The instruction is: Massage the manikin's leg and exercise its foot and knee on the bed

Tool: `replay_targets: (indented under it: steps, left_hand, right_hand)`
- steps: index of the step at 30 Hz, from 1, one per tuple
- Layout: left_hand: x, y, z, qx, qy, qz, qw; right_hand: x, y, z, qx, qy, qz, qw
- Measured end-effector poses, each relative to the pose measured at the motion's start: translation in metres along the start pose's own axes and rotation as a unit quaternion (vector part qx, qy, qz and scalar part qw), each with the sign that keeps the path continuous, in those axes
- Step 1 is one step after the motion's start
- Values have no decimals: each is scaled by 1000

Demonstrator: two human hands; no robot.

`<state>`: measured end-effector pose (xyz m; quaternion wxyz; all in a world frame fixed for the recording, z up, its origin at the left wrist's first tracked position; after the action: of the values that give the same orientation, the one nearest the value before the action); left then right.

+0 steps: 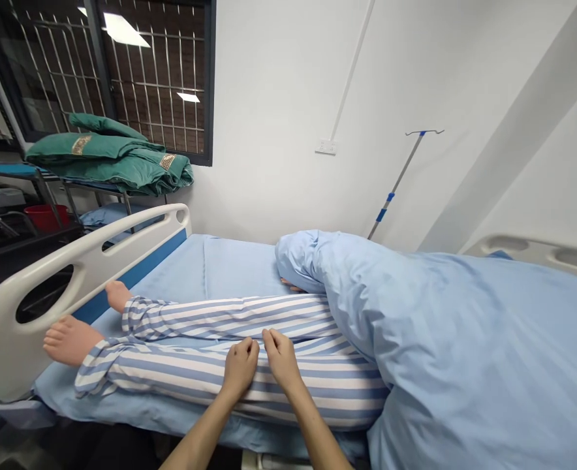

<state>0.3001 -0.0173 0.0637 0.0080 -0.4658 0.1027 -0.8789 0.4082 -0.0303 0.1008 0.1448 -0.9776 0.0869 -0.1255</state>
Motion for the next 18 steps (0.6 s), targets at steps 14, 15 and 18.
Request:
replay_targets:
  steps: [14, 15, 18]
  left_hand:
    - [-1, -8, 1, 12, 93, 2, 996]
    - [-1, -11, 1, 17, 112, -3, 994]
    - [1, -20, 8, 20, 169, -21, 985]
  right_hand:
    - [22, 26, 37, 11, 85, 46, 995]
    - [22, 26, 36, 10, 80, 50, 996]
    - [23, 24, 34, 11, 69, 55, 996]
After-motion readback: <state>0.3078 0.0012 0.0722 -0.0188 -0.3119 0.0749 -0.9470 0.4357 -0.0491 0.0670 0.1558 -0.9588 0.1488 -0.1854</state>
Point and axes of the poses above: each hand's wrist, its own y-axis away from the middle knuckle, its own x-axis out of the back of the hand, z = x × y, the point moved 1 cm from there along -y, towards the middle knuckle, and after that the axes turned 10 degrees about -y, right-handed, at the moved point
